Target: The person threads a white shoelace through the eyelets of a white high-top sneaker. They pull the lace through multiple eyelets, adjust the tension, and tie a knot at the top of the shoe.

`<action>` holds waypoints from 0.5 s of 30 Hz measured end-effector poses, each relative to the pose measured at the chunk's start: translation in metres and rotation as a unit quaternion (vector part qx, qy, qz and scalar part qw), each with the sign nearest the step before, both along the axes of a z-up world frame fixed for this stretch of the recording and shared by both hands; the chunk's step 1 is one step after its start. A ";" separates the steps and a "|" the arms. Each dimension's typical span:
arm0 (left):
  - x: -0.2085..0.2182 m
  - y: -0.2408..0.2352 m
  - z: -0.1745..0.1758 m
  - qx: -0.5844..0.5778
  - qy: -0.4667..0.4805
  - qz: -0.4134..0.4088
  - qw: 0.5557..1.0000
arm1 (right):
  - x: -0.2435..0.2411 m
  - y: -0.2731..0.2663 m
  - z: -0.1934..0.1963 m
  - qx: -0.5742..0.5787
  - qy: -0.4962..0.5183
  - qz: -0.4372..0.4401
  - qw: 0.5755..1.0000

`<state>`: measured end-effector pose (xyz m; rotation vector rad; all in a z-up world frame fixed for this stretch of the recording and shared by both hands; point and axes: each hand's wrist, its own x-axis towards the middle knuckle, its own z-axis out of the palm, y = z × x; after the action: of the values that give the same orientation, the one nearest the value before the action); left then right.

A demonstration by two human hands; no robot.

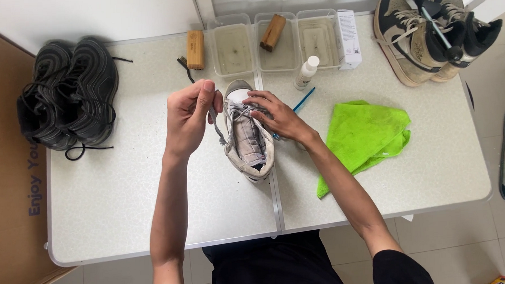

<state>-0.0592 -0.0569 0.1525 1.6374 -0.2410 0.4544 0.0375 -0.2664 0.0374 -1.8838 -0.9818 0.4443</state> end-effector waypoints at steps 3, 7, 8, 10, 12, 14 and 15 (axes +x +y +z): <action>0.003 -0.004 0.005 0.005 0.013 -0.017 1.000 | -0.004 -0.002 -0.001 0.003 0.003 -0.004 1.000; 0.002 -0.002 0.004 0.016 0.014 -0.025 0.999 | -0.004 -0.002 -0.011 0.008 -0.001 -0.007 1.000; 0.000 -0.001 0.003 0.018 0.015 -0.023 0.999 | -0.006 -0.002 -0.013 0.009 0.001 -0.006 1.000; 0.001 0.002 0.002 0.021 0.010 -0.015 1.000 | 0.001 0.000 -0.013 0.011 -0.002 0.001 1.000; -0.004 0.004 -0.002 0.010 0.015 -0.008 1.000 | 0.000 0.000 -0.016 0.008 -0.002 0.004 1.000; -0.004 0.005 -0.003 0.010 0.015 -0.004 1.000 | 0.001 0.000 -0.016 0.008 0.001 0.008 1.000; -0.004 0.005 -0.003 0.011 0.015 -0.004 1.000 | 0.001 0.000 -0.016 0.009 0.005 0.007 1.000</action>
<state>-0.0635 -0.0515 0.1499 1.6624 -0.2307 0.4220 0.0386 -0.2667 0.0219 -1.8574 -0.9911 0.4509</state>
